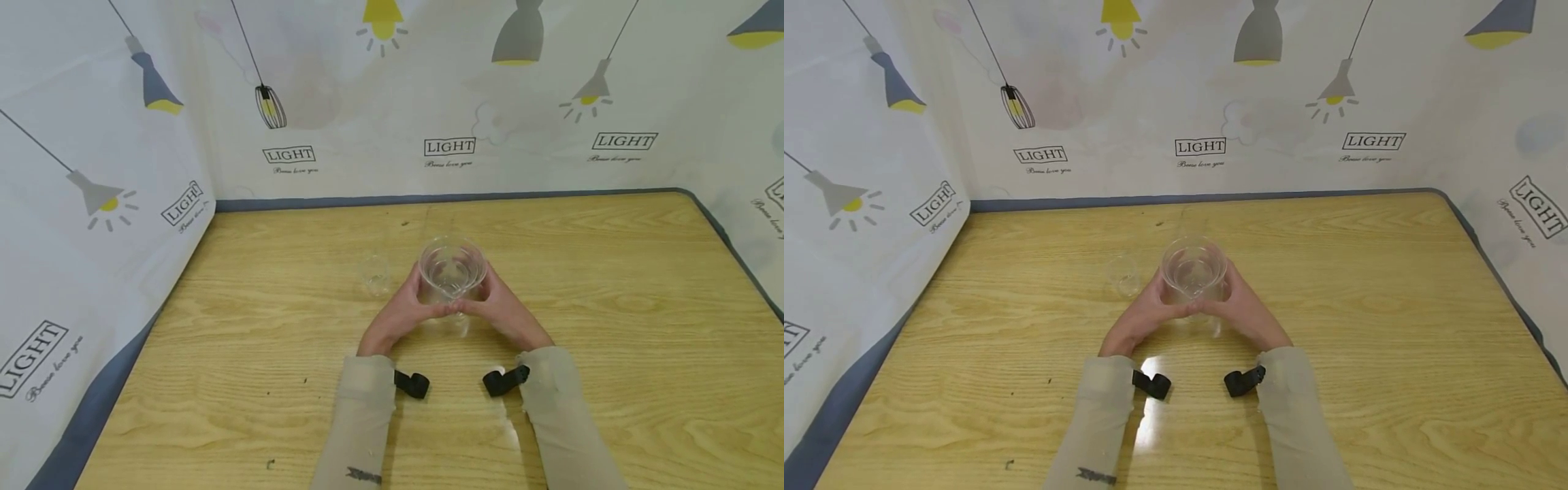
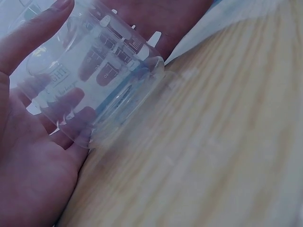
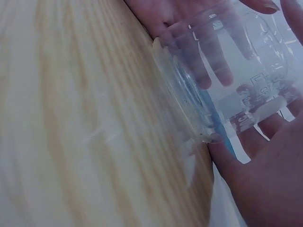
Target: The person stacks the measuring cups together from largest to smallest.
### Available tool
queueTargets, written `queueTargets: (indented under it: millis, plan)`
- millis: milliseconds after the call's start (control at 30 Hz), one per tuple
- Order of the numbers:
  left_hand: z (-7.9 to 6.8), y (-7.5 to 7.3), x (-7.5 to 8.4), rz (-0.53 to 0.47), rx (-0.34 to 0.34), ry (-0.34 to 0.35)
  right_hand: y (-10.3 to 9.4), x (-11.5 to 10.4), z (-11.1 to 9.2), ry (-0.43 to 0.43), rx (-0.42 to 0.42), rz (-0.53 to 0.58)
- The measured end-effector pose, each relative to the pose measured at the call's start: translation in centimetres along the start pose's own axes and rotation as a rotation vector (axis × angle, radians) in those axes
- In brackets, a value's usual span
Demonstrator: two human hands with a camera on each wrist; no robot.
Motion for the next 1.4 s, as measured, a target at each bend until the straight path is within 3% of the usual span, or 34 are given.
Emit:
queueTargets:
  millis: [300, 733, 1000, 1200, 1400]
  plan:
    - [0.1, 0.0, -0.3, -0.023, -0.026, 0.029, 0.0, 0.6, 0.0, 0.055, 0.008, -0.052]
    - [-0.1, 0.3, 0.4, -0.045, -0.057, 0.048, -0.3, 0.9, -0.2, 0.065, 0.011, -0.063]
    - [-0.3, 0.1, 0.4, -0.138, -0.084, 0.066, -0.5, 1.1, 0.0, 0.059, 0.002, -0.032]
    - [-0.4, 0.0, 0.5, -0.135, -0.074, 0.073, -0.5, 1.0, 0.1, 0.06, -0.006, -0.023]
    - [-0.5, 0.0, 0.5, -0.118, -0.05, 0.036, -0.5, 0.9, 0.0, 0.055, -0.013, -0.019]
Point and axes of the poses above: each hand's wrist, its own z-axis towards the middle knuckle, its own y-axis out of the palm, x = y × z, the point moved 7 cm from there along z, towards the middle knuckle, and after that the axes turned 5 degrees about -z, right-handed, at the moved point
